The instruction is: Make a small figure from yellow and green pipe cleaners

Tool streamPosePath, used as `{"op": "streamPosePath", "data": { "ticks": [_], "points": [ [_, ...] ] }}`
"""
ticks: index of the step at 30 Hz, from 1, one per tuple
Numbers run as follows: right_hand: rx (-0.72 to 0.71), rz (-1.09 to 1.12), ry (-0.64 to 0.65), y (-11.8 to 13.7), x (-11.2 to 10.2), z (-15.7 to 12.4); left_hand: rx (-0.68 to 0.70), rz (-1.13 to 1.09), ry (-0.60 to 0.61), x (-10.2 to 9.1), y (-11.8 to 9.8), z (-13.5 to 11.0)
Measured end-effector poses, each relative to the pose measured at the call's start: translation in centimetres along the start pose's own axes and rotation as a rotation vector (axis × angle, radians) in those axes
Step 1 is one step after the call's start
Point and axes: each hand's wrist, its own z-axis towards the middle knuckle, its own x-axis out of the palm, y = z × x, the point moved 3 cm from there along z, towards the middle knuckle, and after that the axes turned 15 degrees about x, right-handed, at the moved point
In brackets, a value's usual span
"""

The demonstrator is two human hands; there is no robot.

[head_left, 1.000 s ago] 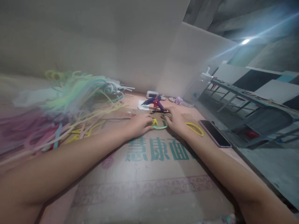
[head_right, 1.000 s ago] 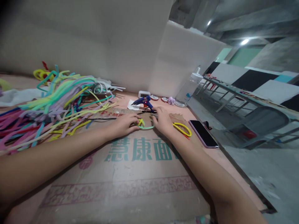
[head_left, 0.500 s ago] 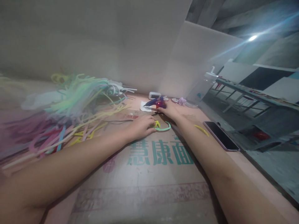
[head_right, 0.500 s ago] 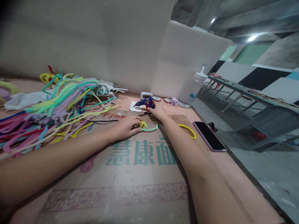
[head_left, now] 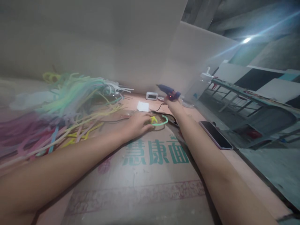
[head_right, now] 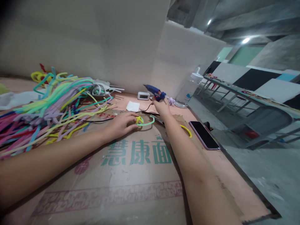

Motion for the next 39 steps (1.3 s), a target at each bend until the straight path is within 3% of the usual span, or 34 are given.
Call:
{"op": "streamPosePath", "data": {
  "ticks": [2, 5, 10, 13, 17, 21, 31, 39],
  "points": [
    [-0.049, 0.137, -0.007, 1.5, -1.0, -0.4, -0.034, 0.037, -0.079, -0.4, 0.2, -0.1],
    [-0.154, 0.343, 0.127, 4.1, -1.8, -2.0, -0.085, 0.03, -0.115, -0.5, 0.6, -0.2],
    [-0.198, 0.228, 0.119, 6.2, -3.4, -6.3, -0.142, 0.0, -0.11, -0.3, 1.1, -0.2],
    [-0.119, 0.069, 0.111, 4.3, -4.8, -8.3, -0.144, -0.002, -0.12, -0.3, 1.1, -0.2],
    [-0.005, -0.06, 0.061, -0.5, -6.2, -9.3, -0.117, 0.008, -0.111, -0.5, 0.7, -0.1],
    [-0.021, -0.01, 0.089, -3.5, -5.9, -9.2, -0.13, 0.028, -0.131, -0.8, 0.5, -0.1],
    [-0.028, -0.103, 0.346, -2.8, -4.3, -10.7, -0.272, -0.148, -0.24, -0.8, 2.2, -0.3],
    [0.05, -0.136, 0.3, -2.9, -4.1, -10.8, -0.25, -0.121, -0.261, -0.8, 1.9, -0.5]
  ]
}}
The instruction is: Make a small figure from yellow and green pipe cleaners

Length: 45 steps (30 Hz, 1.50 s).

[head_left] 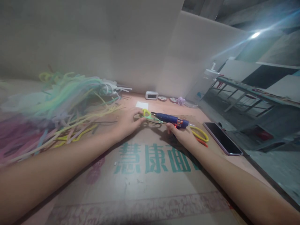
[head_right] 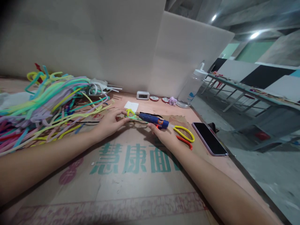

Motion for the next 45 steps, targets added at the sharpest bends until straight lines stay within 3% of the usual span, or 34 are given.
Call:
{"op": "streamPosePath", "data": {
  "ticks": [31, 45],
  "points": [
    [0.041, -0.038, -0.073, -0.2, 0.03, 0.28, 0.044, 0.007, 0.004, -0.1, -0.21, -0.02],
    [-0.02, -0.016, -0.004, -0.29, 0.09, 0.27, 0.038, 0.002, -0.004, -0.11, -0.25, -0.02]
  ]
}}
